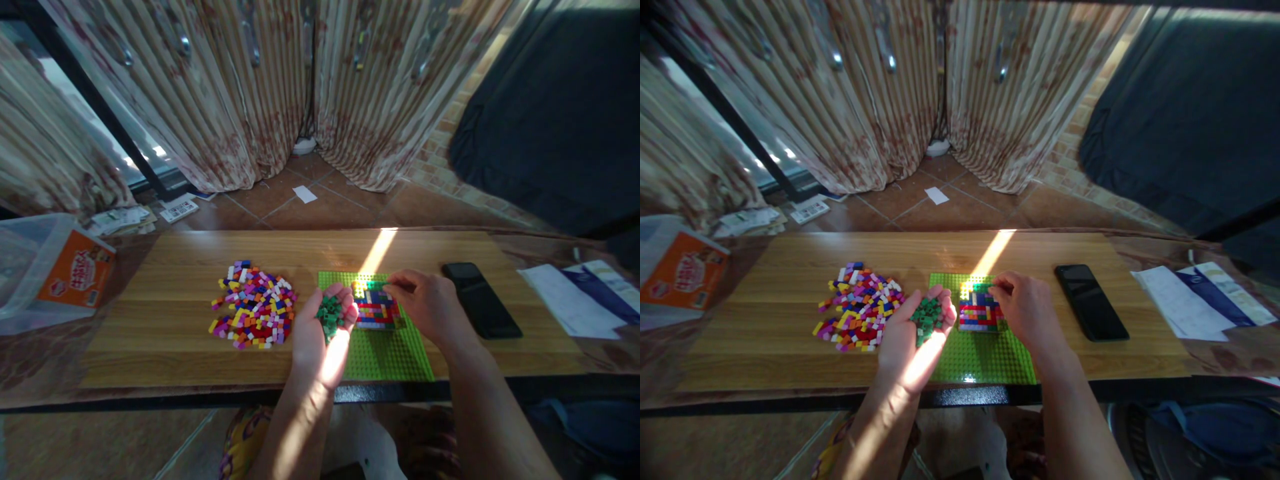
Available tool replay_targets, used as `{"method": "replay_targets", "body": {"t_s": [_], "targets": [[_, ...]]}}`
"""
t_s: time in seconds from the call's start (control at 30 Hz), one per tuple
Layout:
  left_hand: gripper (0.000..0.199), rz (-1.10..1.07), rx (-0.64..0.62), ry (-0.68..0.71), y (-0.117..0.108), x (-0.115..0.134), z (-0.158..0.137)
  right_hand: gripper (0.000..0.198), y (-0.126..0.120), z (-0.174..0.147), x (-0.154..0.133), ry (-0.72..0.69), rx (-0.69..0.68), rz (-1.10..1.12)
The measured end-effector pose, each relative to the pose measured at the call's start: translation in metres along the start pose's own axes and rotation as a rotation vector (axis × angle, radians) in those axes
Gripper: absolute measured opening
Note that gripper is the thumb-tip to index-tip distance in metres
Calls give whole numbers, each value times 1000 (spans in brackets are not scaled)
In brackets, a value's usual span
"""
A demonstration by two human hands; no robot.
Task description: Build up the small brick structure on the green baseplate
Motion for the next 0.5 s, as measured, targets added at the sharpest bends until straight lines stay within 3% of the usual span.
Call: {"method": "replay_targets", "body": {"t_s": [0.5], "targets": [[25,-16,-12,-2,0,0,-1,13,0,2,5,104,-45,72]]}}
Point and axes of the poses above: each hand's wrist, its own z-axis towards the middle knuckle, its own y-axis out of the palm, x = y × z, the point moved 4 cm from there along z, towards the middle knuckle, and after that the axes turned 14 degrees about y, right-handed, at the moved point
